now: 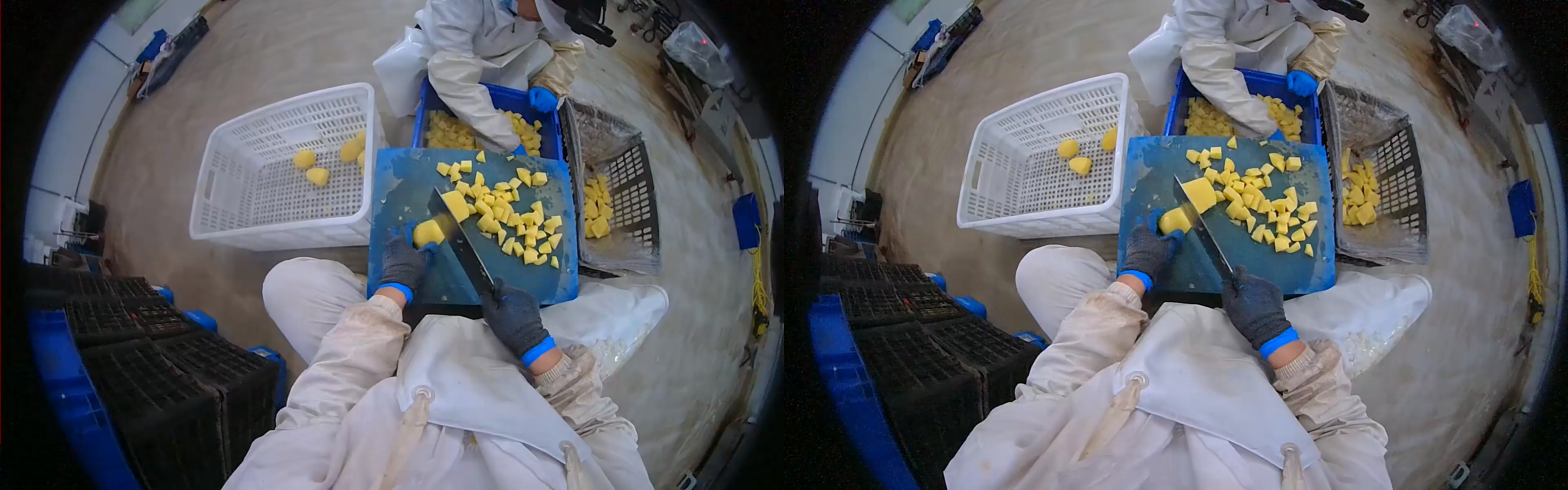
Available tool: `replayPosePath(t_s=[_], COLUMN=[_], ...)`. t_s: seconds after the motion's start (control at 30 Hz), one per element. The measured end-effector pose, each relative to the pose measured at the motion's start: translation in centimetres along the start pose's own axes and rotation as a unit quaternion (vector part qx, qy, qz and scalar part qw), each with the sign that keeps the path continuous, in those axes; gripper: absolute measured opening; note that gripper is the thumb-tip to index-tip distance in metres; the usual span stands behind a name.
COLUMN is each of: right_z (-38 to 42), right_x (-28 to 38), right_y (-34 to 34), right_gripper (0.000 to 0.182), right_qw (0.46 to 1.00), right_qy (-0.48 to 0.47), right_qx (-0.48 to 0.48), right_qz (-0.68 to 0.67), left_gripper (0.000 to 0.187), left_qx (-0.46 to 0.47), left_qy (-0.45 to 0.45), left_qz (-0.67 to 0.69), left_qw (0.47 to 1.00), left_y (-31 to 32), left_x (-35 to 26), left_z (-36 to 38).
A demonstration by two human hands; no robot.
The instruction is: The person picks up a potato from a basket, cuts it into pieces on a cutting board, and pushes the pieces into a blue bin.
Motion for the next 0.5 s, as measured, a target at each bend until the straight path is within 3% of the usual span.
replayPosePath(t_s=[0.07,0.17,0.5], right_z=[-0.1,0.1,0.1], right_x=[-0.2,0.3,0.3], right_y=[0.4,0.3,0.7], right_gripper=[0.027,0.026,0.027], right_qw=[1.000,1.000,0.999], right_qy=[-0.016,-0.019,0.014], right_qx=[0.011,0.007,0.037], right_qz=[0.011,0.015,0.034], left_gripper=[0.055,0.050,0.049], left_qx=[-0.007,-0.024,-0.030], left_qy=[0.049,0.037,0.032], left_qz=[0.067,0.097,0.080], left_qw=[0.997,0.994,0.996], left_y=[-0.9,0.6,-0.1], left_x=[0.6,2.1,1.5], left_z=[0.1,0.0,0.4])
Point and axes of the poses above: each hand's wrist, its own z-axis away from the middle knuckle, its own y-axis out of the palm, x = y × z, the point moved 1 cm from there along -z, towards the middle knuckle, and after that the axes turned 7 degrees about -z, right-handed, at the moved point
